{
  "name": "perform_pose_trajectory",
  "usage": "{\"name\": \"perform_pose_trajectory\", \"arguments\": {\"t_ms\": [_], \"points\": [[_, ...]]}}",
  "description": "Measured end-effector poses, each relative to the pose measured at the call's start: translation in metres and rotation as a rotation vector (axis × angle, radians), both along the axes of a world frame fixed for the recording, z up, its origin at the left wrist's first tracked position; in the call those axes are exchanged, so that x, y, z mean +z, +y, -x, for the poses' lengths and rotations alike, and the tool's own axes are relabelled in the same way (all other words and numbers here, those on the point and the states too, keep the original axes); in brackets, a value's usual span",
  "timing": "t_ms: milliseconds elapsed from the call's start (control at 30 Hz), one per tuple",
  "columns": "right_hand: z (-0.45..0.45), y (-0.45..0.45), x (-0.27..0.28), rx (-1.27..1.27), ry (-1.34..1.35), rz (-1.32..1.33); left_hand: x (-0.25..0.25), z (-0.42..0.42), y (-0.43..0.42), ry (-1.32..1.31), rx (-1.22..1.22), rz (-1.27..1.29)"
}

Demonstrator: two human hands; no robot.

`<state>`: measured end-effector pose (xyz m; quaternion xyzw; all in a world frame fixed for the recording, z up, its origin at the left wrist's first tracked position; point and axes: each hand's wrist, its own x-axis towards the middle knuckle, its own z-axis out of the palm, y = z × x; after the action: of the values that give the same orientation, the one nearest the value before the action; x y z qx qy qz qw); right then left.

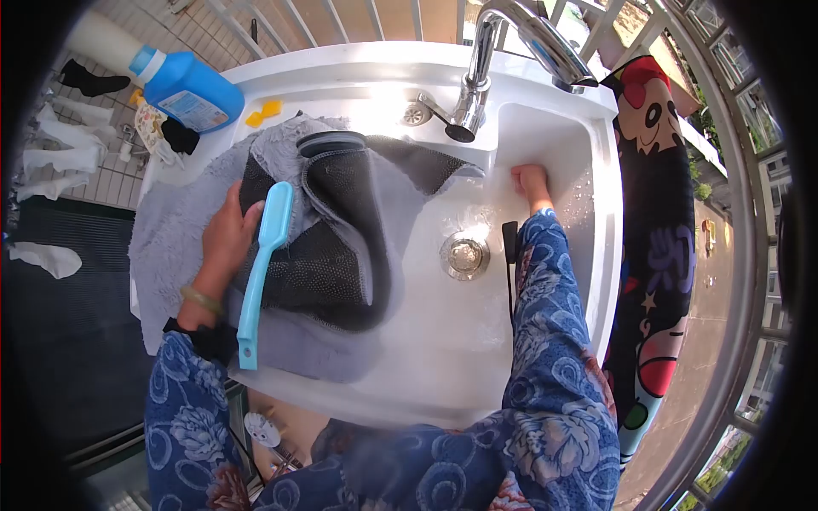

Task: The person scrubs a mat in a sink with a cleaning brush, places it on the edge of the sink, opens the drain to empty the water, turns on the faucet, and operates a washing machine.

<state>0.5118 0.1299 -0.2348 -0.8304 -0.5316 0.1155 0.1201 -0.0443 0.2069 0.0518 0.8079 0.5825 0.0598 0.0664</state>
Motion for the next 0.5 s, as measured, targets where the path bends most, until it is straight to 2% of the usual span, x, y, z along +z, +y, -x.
{"name": "perform_pose_trajectory", "arguments": {"t_ms": [67,133,233,333,433,500], "points": [[0.010,-0.002,-0.019,-0.129,-0.189,0.052,0.001,0.001,-0.002,-0.005,0.014,0.017],[0.042,-0.004,-0.014,-0.223,-0.302,-0.118,0.000,0.003,-0.003,-0.024,-0.013,0.001],[0.048,0.013,0.065,-0.023,0.027,-0.210,0.002,-0.001,-0.005,-0.055,-0.030,-0.003],[0.015,-0.014,0.000,-0.525,0.402,-0.115,0.001,0.000,-0.005,-0.050,-0.025,0.002],[0.074,-0.050,0.012,-0.265,-0.063,-0.229,0.001,0.001,-0.003,-0.015,0.004,-0.006],[0.125,-0.072,0.016,-0.064,-0.367,-0.095,-0.001,0.000,-0.002,-0.001,0.012,-0.005]]}}
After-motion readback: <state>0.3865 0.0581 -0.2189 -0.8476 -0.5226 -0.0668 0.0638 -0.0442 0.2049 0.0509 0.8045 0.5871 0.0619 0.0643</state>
